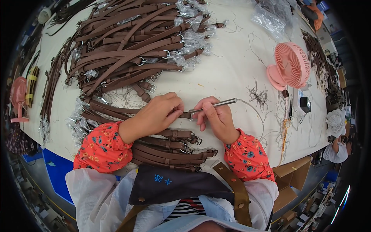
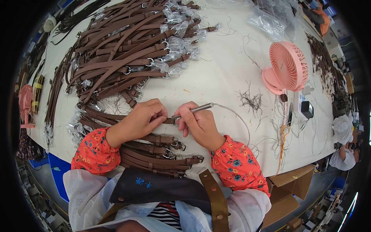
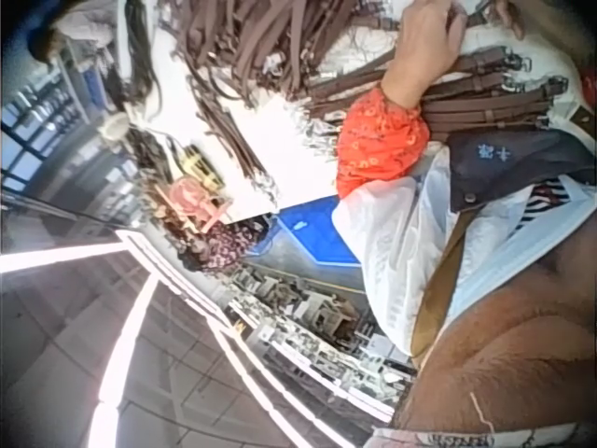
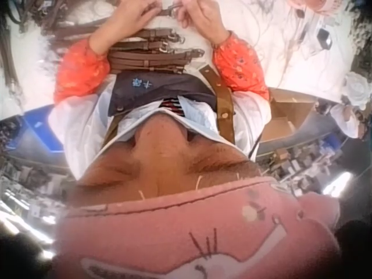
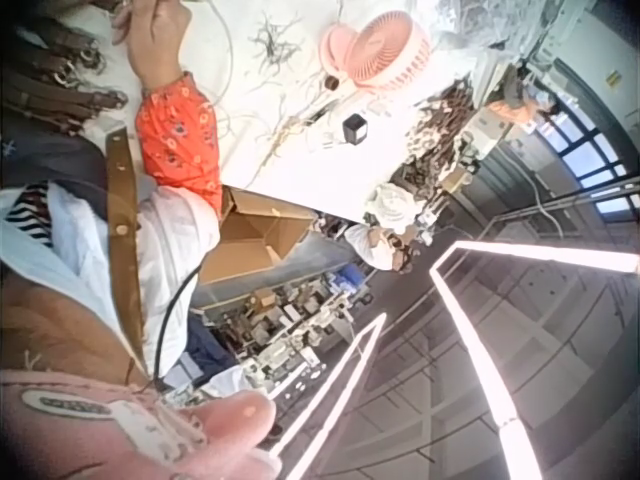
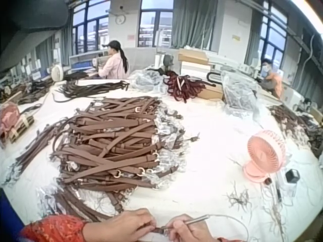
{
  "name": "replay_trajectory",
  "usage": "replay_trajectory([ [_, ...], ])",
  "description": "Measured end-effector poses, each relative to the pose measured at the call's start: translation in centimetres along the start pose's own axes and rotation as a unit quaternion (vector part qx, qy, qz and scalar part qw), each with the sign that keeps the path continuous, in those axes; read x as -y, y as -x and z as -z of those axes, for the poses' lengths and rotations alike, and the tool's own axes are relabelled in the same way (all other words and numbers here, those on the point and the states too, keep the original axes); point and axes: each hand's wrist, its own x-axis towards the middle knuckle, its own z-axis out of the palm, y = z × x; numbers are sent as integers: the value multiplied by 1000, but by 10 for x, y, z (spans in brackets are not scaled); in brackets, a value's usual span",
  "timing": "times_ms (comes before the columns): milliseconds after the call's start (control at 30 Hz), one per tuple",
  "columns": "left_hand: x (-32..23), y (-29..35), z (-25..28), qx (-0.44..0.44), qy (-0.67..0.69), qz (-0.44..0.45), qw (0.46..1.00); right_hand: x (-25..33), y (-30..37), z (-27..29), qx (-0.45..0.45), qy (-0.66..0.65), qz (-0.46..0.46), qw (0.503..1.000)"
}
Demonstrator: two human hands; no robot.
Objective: Manually assemble metal buckles and loops onto leather straps using a handheld tool.
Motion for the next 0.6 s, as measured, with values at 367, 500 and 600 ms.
replay_trajectory([
  [367,0,-1,5,19,24,8,1000,0,0,0,0,17,-8,1000],
  [500,-2,-2,7,32,26,11,999,-1,0,0,1,18,-7,1000],
  [600,-1,-1,6,33,32,14,999,-1,0,0,2,22,-5,1000],
])
